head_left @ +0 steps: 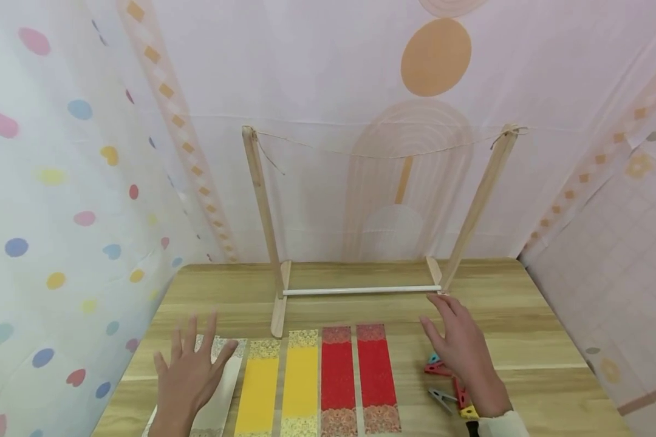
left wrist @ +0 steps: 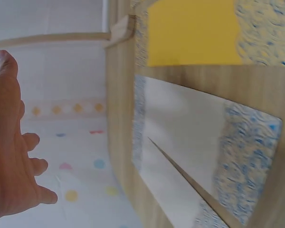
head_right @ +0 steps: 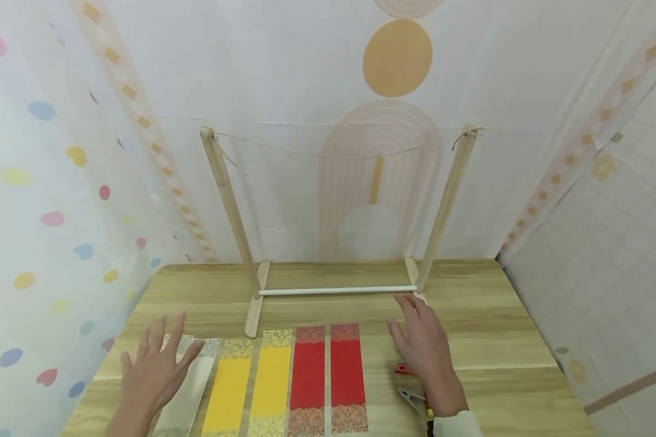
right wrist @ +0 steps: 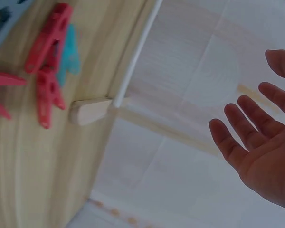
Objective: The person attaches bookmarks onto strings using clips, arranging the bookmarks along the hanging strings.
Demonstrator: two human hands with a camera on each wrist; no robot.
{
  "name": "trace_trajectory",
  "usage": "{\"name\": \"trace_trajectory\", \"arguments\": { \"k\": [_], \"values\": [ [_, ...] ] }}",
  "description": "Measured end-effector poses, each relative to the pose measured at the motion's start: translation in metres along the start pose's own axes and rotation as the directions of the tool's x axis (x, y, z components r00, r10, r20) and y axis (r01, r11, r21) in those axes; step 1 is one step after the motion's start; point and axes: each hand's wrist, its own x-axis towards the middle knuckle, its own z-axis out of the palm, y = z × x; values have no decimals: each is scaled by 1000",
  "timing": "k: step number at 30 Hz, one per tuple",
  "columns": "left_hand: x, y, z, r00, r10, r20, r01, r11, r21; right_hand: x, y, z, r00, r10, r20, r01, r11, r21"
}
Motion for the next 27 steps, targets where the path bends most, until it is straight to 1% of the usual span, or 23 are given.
{"name": "trace_trajectory", "arguments": {
  "k": [3,6,8,11,15,21,25,27],
  "values": [
    [-2,-9,2,998,-42,41,42,999,-5,-4,5,0,999,38,23,-38,999,5],
    [-1,-18,4,993,-82,83,84,996,-20,-7,12,0,997,74,39,-74,997,4],
    [-1,-22,5,990,-101,96,104,994,-27,-8,16,0,995,88,38,-88,996,5],
    [0,-28,9,986,-127,105,131,991,-25,-8,23,2,996,83,24,-83,996,15],
    [0,-36,13,976,-171,135,175,984,-21,-10,31,3,997,76,17,-76,997,17],
    [0,-48,23,956,-209,203,219,975,-26,-16,43,1,989,127,71,-128,992,7],
    [-1,-58,30,948,-235,216,242,970,-6,-17,51,2,988,133,75,-137,989,62],
    [-1,-65,32,941,-247,231,254,967,2,-18,55,4,987,138,77,-145,985,98]
  ]
}}
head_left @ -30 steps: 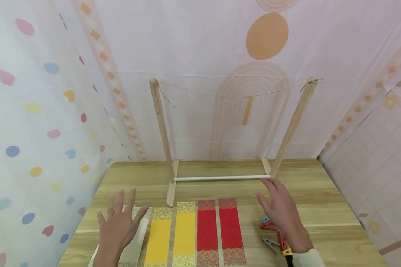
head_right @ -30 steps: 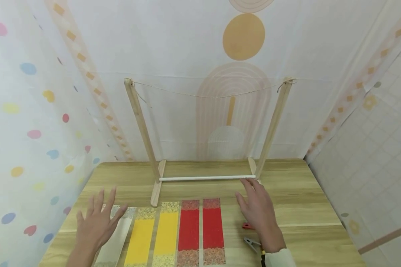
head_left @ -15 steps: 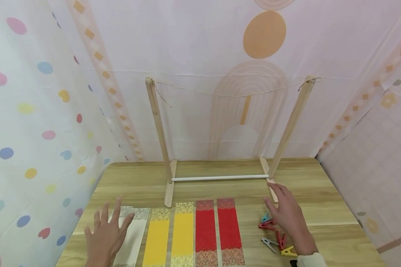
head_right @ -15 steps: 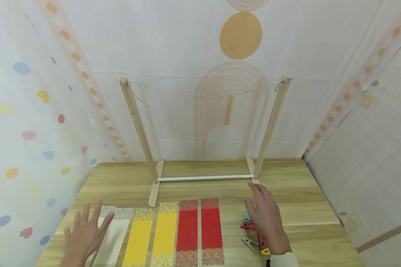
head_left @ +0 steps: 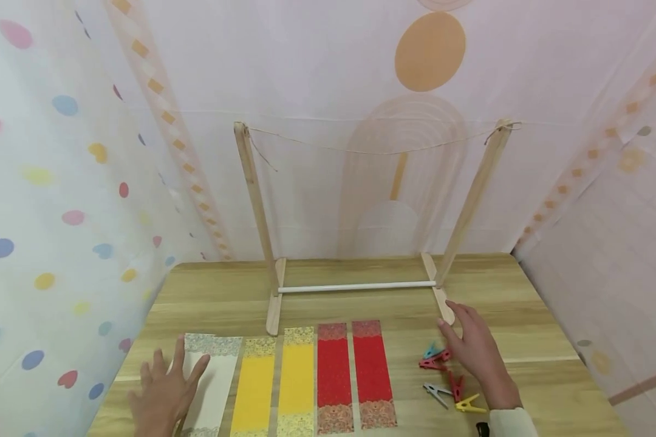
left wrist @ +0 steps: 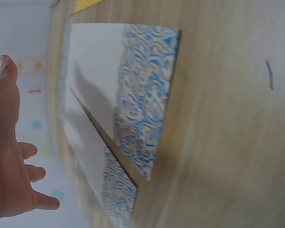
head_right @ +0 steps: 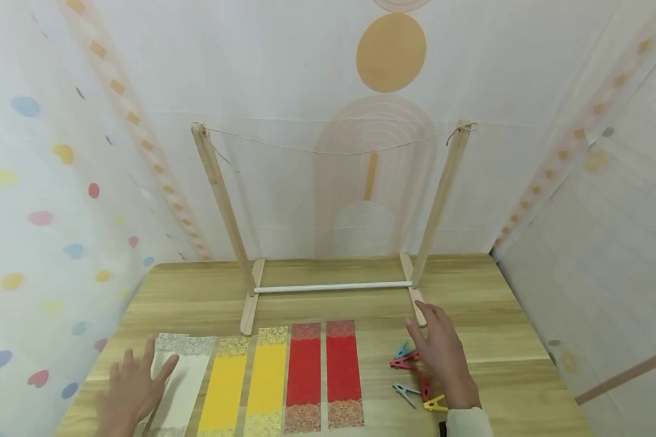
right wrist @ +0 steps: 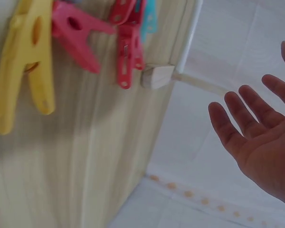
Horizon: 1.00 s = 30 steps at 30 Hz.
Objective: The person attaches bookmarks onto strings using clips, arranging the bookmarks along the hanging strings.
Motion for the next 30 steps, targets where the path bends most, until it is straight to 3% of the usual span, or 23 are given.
{"name": "trace_trajectory", "arguments": {
  "k": [6,9,19,26,30],
  "values": [
    [4,-9,3,1000,-22,21,22,1000,8,-3,11,3,996,72,46,-72,997,10],
    [4,-10,6,1000,-13,-3,13,1000,20,-5,18,5,991,116,73,-115,993,-13],
    [1,-14,13,989,-63,-130,70,996,49,-10,33,8,953,245,176,-241,970,-42],
    [1,-11,12,990,-71,-122,75,997,24,-13,41,15,927,297,230,-299,954,-27],
    [2,-17,12,982,-74,-172,73,997,-15,-12,44,18,914,314,258,-317,948,-30]
  ]
}}
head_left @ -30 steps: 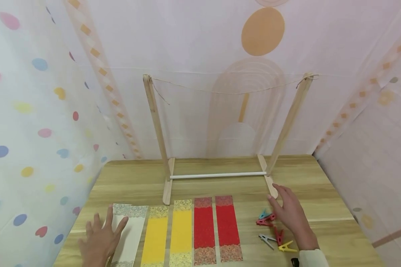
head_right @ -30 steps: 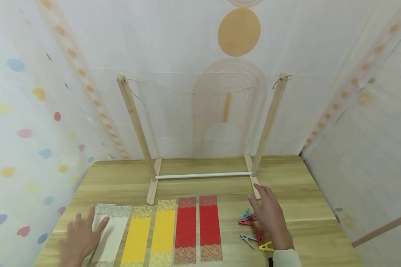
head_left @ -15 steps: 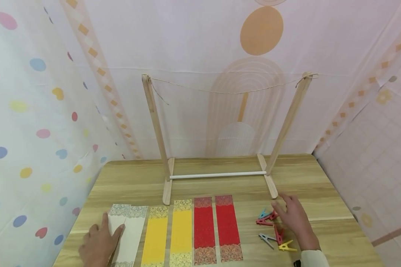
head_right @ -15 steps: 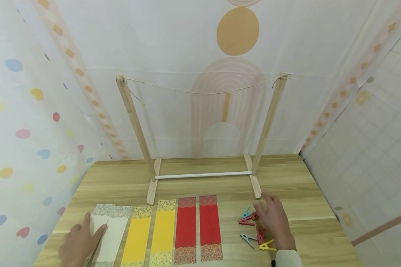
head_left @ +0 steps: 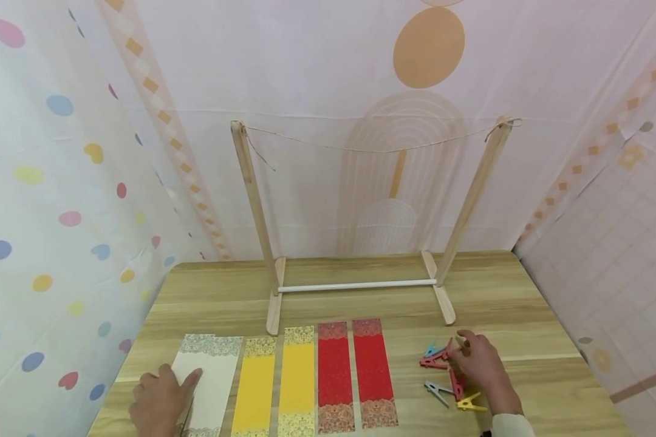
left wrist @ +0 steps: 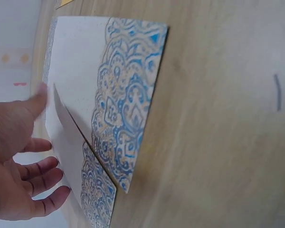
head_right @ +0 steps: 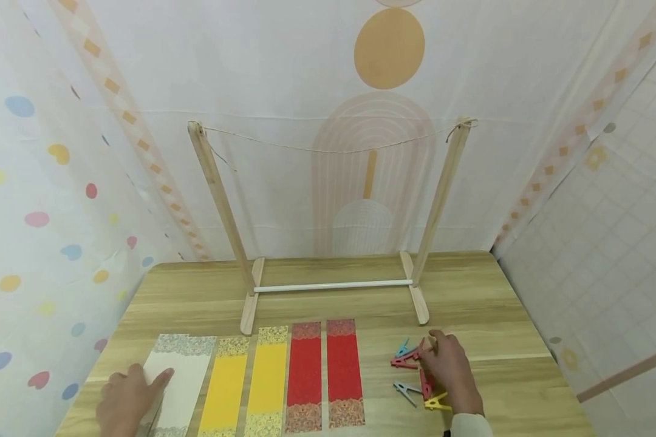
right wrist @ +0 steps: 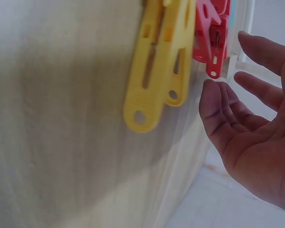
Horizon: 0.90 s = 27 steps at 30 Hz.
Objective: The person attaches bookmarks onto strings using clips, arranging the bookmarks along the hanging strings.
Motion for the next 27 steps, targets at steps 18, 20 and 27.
{"name": "trace_trajectory", "arguments": {
  "k": [18,20,27],
  "values": [
    [11,-15,-3,995,-95,-13,93,988,-121,1,12,10,999,-5,-36,3,999,-48],
    [13,-14,-4,992,-123,-8,121,985,-121,-1,13,11,998,-13,-60,11,999,-40],
    [15,-9,-7,984,-175,14,176,976,-126,-5,15,12,993,-6,-121,12,999,53]
  ]
}}
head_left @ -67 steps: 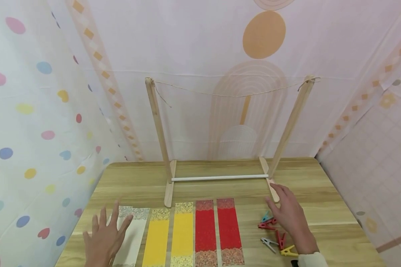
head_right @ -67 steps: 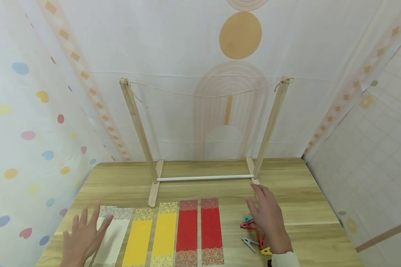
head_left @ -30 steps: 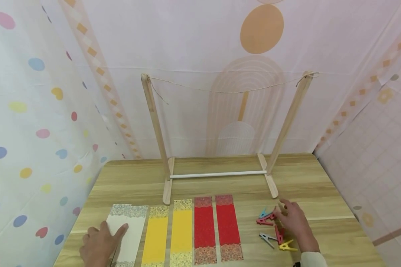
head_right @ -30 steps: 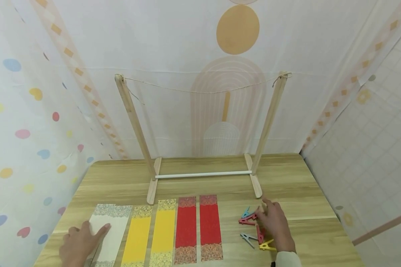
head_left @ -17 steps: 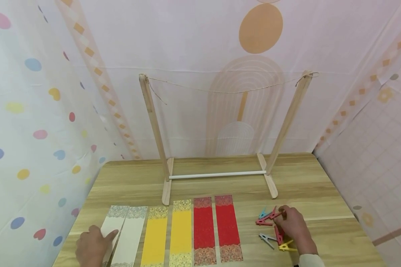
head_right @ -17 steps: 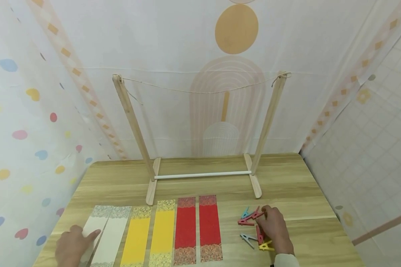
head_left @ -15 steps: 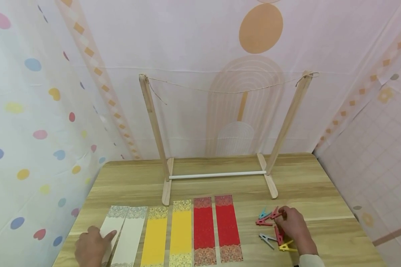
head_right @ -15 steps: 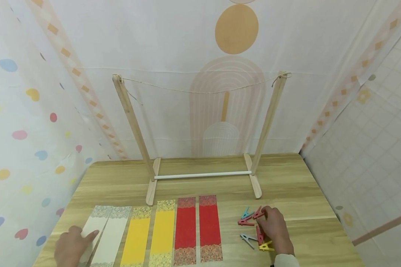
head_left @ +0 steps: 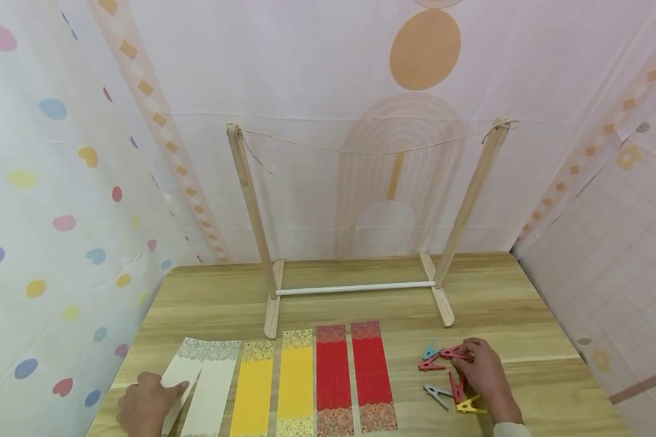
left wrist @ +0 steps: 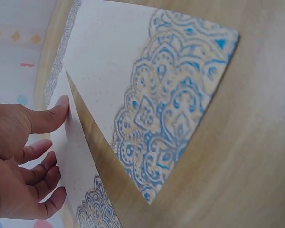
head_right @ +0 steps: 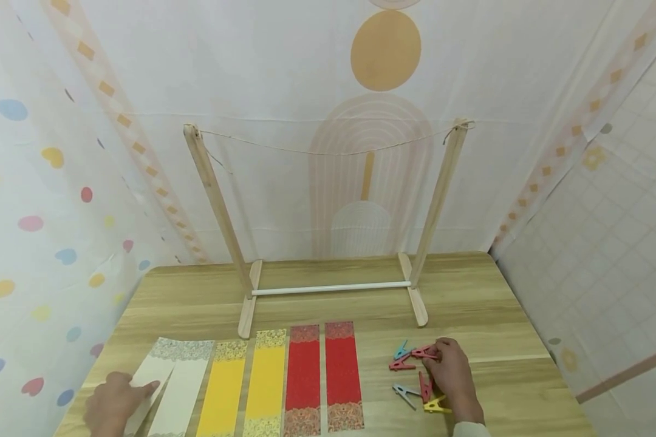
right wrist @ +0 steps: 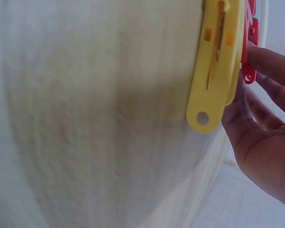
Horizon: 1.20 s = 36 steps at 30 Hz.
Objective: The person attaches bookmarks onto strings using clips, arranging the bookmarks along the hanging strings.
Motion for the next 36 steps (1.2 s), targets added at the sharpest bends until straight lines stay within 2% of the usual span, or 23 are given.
{"name": "trace_trajectory", "arguments": {
  "k": [6,9,15,20,23,27,31,34,36],
  "values": [
    [-3,0,-3,997,71,-12,-71,997,9,-1,2,2,999,40,-12,-40,999,31],
    [-1,-1,-3,997,79,2,-79,997,2,-2,4,2,998,52,-29,-50,997,55],
    [-3,-1,-3,995,94,-24,-94,995,24,-5,6,-1,995,90,-53,-82,988,131],
    [-3,-1,-7,991,125,52,-126,992,19,-7,6,-1,991,77,-109,-62,990,130],
    [-2,-2,-10,989,127,80,-128,992,-2,-9,2,0,985,92,-145,-61,976,209],
    [-2,-2,-15,989,121,85,-119,992,-31,-10,-3,0,967,139,-213,-62,941,333],
    [-1,-1,-19,987,135,85,-130,990,-59,-9,-6,-1,948,124,-292,-24,945,325],
    [-1,0,-21,986,142,84,-135,987,-86,-7,-7,-3,944,112,-310,-6,945,326],
    [-1,1,-22,987,143,70,-135,985,-105,-6,-8,-4,948,125,-293,-6,926,377]
  ]
}}
